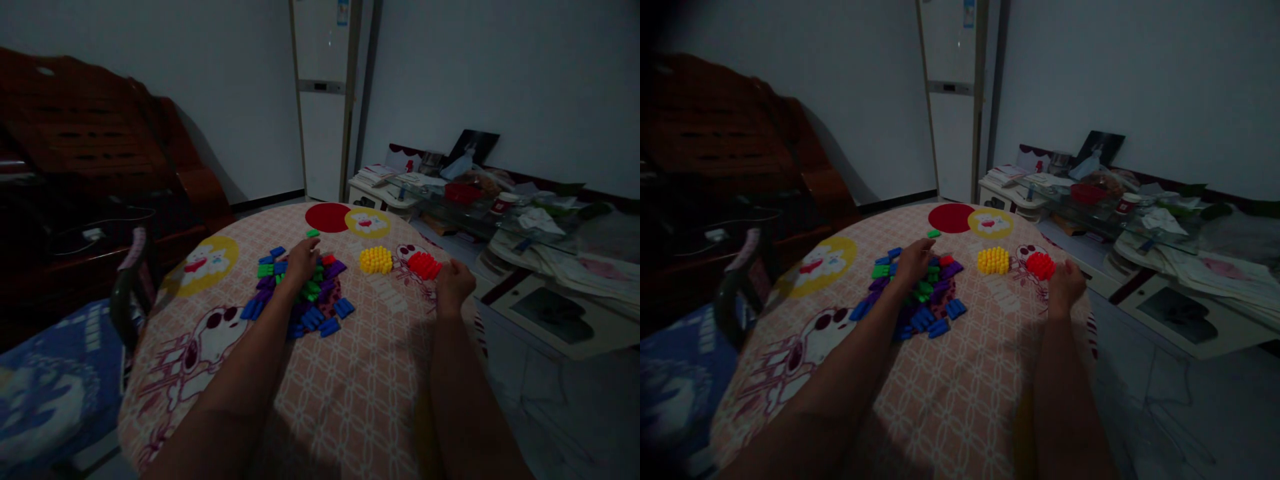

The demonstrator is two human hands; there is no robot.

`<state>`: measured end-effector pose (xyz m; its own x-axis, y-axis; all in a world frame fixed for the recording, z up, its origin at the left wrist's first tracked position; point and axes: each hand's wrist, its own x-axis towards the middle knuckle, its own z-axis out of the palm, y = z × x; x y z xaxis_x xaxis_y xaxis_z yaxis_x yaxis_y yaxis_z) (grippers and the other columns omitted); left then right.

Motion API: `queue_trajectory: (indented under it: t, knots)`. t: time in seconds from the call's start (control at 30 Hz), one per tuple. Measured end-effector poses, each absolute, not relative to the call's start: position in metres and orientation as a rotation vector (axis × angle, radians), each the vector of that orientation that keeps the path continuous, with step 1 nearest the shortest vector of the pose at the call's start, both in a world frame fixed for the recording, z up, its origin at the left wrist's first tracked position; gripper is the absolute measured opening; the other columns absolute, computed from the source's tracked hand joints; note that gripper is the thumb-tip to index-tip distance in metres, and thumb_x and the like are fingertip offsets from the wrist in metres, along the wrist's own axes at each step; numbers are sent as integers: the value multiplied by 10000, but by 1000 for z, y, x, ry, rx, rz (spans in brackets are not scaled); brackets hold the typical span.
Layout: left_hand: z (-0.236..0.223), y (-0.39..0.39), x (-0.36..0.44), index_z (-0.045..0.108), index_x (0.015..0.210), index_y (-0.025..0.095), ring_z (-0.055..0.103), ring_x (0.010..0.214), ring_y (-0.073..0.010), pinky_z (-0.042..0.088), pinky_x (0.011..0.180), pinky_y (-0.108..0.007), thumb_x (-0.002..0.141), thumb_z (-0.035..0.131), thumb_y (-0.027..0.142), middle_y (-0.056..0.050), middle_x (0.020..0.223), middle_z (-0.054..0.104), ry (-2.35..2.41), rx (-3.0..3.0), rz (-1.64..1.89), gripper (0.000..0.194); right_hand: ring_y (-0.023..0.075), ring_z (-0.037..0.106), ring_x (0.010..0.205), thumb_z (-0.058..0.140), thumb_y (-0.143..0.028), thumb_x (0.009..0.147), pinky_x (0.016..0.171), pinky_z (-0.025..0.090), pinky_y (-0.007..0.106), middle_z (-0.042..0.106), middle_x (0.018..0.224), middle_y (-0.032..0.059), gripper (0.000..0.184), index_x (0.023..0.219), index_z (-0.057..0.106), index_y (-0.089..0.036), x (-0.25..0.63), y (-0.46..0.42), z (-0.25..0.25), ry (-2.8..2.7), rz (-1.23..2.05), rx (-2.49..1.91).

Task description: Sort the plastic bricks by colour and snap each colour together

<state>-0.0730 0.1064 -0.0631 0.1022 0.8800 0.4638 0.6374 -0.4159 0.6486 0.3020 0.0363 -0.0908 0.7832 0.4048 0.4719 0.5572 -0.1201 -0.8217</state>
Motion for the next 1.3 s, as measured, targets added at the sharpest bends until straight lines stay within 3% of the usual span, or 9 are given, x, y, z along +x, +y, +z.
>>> queue_trajectory:
  t: [0.1, 0.23, 0.5, 0.6, 0.73, 0.9, 1.03, 1.17, 1.3]
  knots:
    - [-73, 108, -56, 655, 1177, 163, 603, 1220, -268, 437, 1073, -408, 816, 542, 142, -146, 1275, 667, 1361, 2278, 956, 379, 275, 656, 882, 496, -324, 781, 848, 498, 414, 743, 975, 149, 392, 1017, 749, -139, 279, 33, -81, -866, -246, -1728]
    - [-81, 111, -50, 699, 962, 185, 665, 1033, -280, 468, 987, -392, 823, 574, 174, -137, 1019, 721, 1346, 2364, 741, 187, 262, 652, 890, 473, -293, 824, 867, 488, 399, 743, 967, 146, 346, 989, 742, -153, 239, 35, -73, -1108, -239, -1689]
    - [-67, 105, -62, 652, 766, 205, 636, 800, -233, 482, 782, -322, 716, 653, 184, -55, 778, 676, 1448, 2314, 936, 55, 239, 689, 892, 567, -291, 864, 854, 529, 375, 755, 987, 107, 238, 997, 742, -198, 162, 37, -74, -1633, 124, -1433]
    - [-56, 101, -55, 659, 794, 202, 630, 738, -207, 484, 726, -308, 739, 635, 241, -31, 727, 670, 1299, 2119, 1103, 71, 219, 696, 865, 643, -324, 836, 840, 549, 360, 756, 966, 83, 225, 1008, 739, -216, 154, 37, -73, -1669, 308, -1300]
    - [-47, 91, -36, 645, 912, 168, 650, 706, -180, 520, 694, -307, 736, 670, 362, -31, 780, 684, 877, 1787, 1121, 263, 218, 710, 853, 696, -394, 785, 803, 569, 351, 757, 947, 64, 257, 961, 743, -213, 156, 39, -74, -1582, 547, -1176]
    - [-54, 80, -16, 595, 889, 174, 645, 709, -159, 538, 668, -286, 674, 726, 326, -11, 780, 650, 835, 1654, 1119, 294, 179, 682, 628, 700, -498, 736, 547, 553, 282, 714, 700, 9, 308, 820, 710, -202, 160, 39, -73, -1317, 813, -1147]
    - [-61, 77, -10, 581, 869, 180, 646, 727, -156, 566, 686, -303, 662, 725, 308, 0, 797, 631, 863, 1617, 1161, 283, 149, 643, 514, 805, -504, 586, 479, 529, 253, 677, 603, -24, 400, 804, 678, -194, 155, 40, -69, -1154, 1012, -1094]
    - [-61, 75, -9, 602, 915, 171, 661, 709, -154, 573, 683, -308, 670, 728, 293, -7, 827, 649, 852, 1604, 1134, 301, 142, 624, 523, 790, -430, 573, 508, 535, 267, 682, 635, -15, 353, 806, 693, -182, 160, 41, -65, -1104, 966, -1114]
    - [-58, 77, -14, 628, 1019, 168, 688, 753, -170, 578, 708, -315, 682, 717, 300, -32, 886, 684, 869, 1618, 1164, 372, 179, 659, 660, 680, -372, 662, 581, 547, 298, 723, 805, 33, 324, 916, 720, -176, 195, 37, -59, -1100, 588, -1251]
